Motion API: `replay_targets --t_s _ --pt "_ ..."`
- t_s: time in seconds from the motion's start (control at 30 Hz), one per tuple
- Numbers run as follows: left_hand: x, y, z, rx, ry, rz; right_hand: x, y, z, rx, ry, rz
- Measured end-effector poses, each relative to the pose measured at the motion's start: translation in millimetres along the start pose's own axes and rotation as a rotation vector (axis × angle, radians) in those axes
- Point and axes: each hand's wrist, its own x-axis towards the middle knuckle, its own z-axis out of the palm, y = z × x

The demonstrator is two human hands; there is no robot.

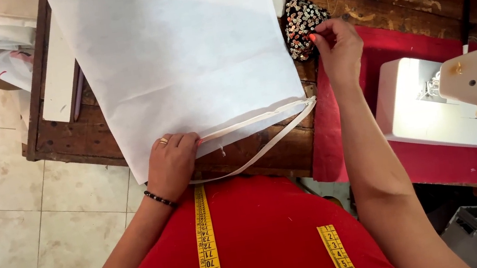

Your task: A person pins the edges of white fabric and prepares thread at a sewing workstation.

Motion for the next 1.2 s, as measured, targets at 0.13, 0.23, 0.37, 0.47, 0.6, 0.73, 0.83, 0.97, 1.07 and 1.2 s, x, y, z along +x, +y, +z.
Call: replay_targets --t_s 0.13,0.23,0.37,0.47,0.6,0.73,0.83,0.97,1.07,1.2 --pt "0 -2 2 0.019 0.006 0.007 1 -4 -2 0.102 0.004 0.05" --pt "-1 -2 3 0.025 -0.006 0.002 4 5 -2 -0.017 0.035 -0.076" --pt "-1 -2 3 0.026 -0.003 0.01 10 7 -1 -0.231 0.051 -0.259" --pt "1 -1 2 0.03 -0.01 0.016 12 12 -2 -0.234 0.102 -0.267" --pt "0 -1 2 0.03 -0.014 0.007 7 15 -7 -0.052 0.169 -0.166" --pt "2 -1 -1 0.017 -0.01 0.014 8 23 -13 -0.027 0.185 -0.151" --pt "3 0 -4 0.006 -0.009 0.015 8 15 -18 -0.113 0.188 -0.173" --pt "2 0 -3 0.006 -0.011 0.008 2 14 -15 -0.086 0.164 -0.166" --pt "2 0 -4 0.009 -0.019 0.007 -2 10 -14 0.007 0.149 -0.092" --pt "2 0 -4 0.007 -0.03 0.009 -3 10 -16 0.098 0.135 -0.02"
